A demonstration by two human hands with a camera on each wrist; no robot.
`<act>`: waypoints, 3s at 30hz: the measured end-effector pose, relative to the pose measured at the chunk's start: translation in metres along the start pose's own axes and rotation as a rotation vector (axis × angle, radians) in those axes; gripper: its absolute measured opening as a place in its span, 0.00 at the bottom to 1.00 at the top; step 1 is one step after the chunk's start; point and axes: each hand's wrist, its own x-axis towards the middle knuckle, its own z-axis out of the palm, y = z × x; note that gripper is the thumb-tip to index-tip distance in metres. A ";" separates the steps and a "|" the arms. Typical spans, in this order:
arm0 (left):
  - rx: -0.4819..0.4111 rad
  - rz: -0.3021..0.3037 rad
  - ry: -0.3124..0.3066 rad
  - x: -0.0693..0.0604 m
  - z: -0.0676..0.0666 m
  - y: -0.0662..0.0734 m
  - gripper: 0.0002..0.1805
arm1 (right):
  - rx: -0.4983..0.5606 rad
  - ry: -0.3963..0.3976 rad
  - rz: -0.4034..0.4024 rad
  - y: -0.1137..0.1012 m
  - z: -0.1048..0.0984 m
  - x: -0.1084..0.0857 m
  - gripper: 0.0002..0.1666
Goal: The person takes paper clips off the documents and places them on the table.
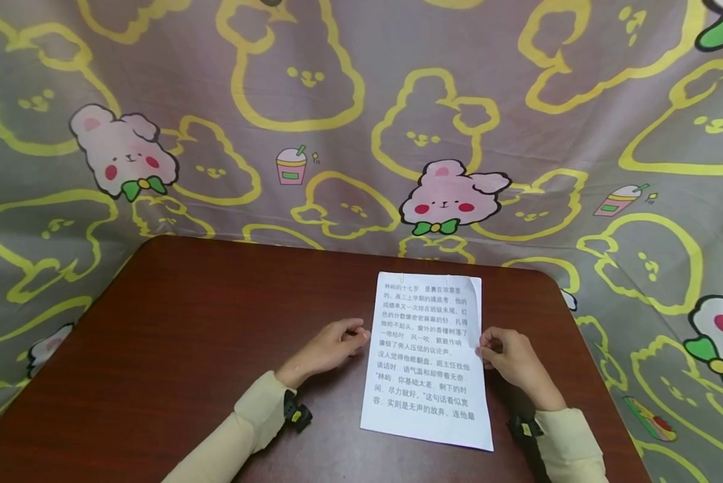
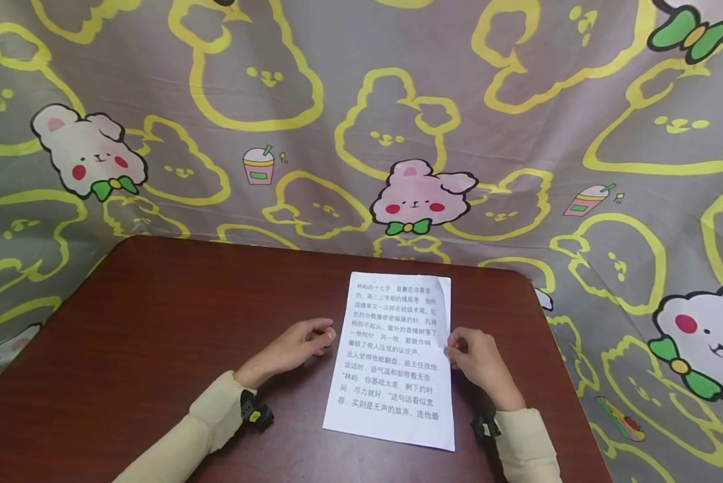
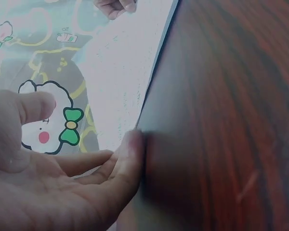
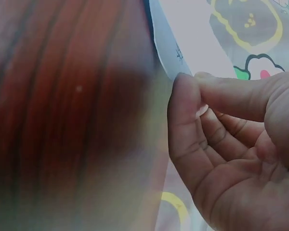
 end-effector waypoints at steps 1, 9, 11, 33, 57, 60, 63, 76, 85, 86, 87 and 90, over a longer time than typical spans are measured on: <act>-0.008 -0.006 0.008 0.000 0.000 0.000 0.32 | 0.007 0.002 -0.005 0.000 0.000 0.000 0.04; -0.122 -0.018 0.022 0.002 0.003 -0.003 0.32 | 0.047 0.030 -0.081 -0.003 -0.002 0.000 0.05; -0.151 -0.022 0.012 0.003 0.004 -0.003 0.32 | 0.055 0.036 -0.100 -0.004 -0.002 -0.001 0.05; -0.243 0.028 0.080 0.008 0.002 -0.009 0.21 | 0.179 0.002 -0.181 -0.007 -0.009 -0.006 0.06; -0.254 0.153 0.142 0.007 -0.009 0.000 0.10 | 0.127 0.056 -0.233 -0.008 -0.009 -0.007 0.12; -0.245 0.150 0.161 0.006 -0.011 0.003 0.10 | 0.139 0.062 -0.243 -0.009 -0.009 -0.007 0.15; -0.228 0.160 0.172 0.006 -0.012 0.005 0.10 | 0.127 0.065 -0.241 -0.010 -0.009 -0.006 0.20; -0.187 0.220 0.251 -0.002 -0.017 0.020 0.11 | 0.142 0.105 -0.263 -0.022 -0.013 -0.013 0.16; -0.184 0.218 0.275 -0.003 -0.017 0.023 0.12 | 0.149 0.122 -0.285 -0.029 -0.013 -0.017 0.13; -0.189 0.215 0.281 -0.003 -0.017 0.023 0.12 | 0.148 0.122 -0.284 -0.029 -0.013 -0.017 0.13; -0.194 0.214 0.287 -0.003 -0.016 0.023 0.12 | 0.148 0.121 -0.284 -0.030 -0.014 -0.017 0.12; -0.204 0.216 0.316 -0.004 -0.015 0.023 0.11 | 0.155 0.116 -0.278 -0.031 -0.013 -0.018 0.12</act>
